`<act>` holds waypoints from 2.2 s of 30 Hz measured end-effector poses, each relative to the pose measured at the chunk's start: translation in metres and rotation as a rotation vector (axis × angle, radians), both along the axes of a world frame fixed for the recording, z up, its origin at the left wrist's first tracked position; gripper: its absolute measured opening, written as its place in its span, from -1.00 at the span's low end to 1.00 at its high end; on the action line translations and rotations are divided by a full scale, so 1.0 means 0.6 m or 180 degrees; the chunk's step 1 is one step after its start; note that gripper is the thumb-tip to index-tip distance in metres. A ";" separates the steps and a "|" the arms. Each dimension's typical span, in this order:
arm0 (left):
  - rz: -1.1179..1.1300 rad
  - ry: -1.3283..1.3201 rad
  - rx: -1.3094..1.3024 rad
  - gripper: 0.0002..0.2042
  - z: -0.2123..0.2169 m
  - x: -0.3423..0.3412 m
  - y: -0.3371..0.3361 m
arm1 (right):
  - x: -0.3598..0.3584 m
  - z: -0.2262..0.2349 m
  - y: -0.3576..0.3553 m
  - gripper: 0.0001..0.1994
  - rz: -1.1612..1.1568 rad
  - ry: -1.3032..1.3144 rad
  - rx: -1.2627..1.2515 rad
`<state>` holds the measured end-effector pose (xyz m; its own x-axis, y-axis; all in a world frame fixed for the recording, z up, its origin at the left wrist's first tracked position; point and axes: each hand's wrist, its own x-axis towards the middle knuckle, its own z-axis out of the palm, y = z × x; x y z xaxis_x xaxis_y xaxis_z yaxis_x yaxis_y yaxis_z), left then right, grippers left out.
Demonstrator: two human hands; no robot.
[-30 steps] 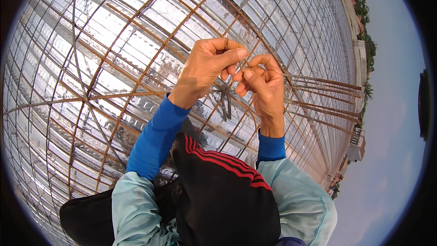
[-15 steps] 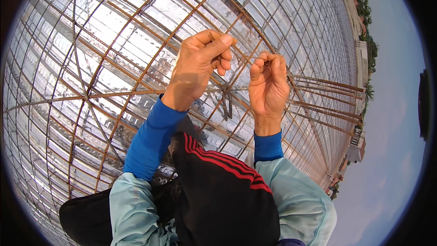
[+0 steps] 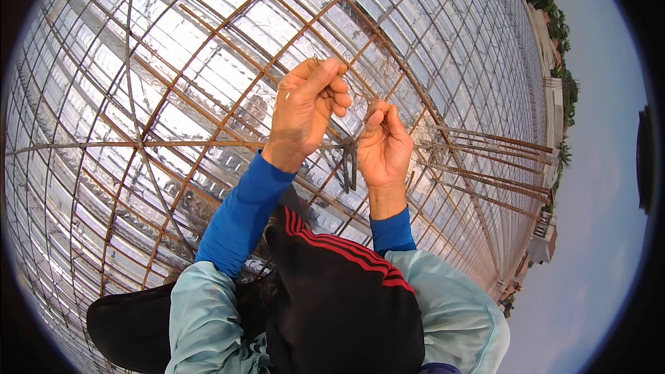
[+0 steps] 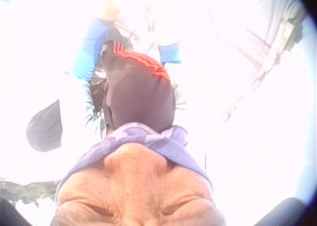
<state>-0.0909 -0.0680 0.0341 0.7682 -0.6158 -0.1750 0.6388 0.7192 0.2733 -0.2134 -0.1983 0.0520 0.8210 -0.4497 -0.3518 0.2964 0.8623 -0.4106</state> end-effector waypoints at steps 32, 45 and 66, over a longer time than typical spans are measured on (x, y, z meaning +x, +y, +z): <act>0.0545 -0.0537 0.0823 -0.78 0.024 0.024 0.017 | 0.024 0.102 -0.008 -0.69 -0.0008 0.1247 -0.7743; 0.0835 -0.0365 0.0746 -0.77 0.034 0.030 0.022 | 0.027 0.066 0.005 -0.61 0.0709 0.1366 -0.5382; 0.0819 -0.0176 0.0373 -0.79 0.047 0.049 0.032 | 0.026 0.077 0.063 -0.66 0.1937 0.1344 -0.4352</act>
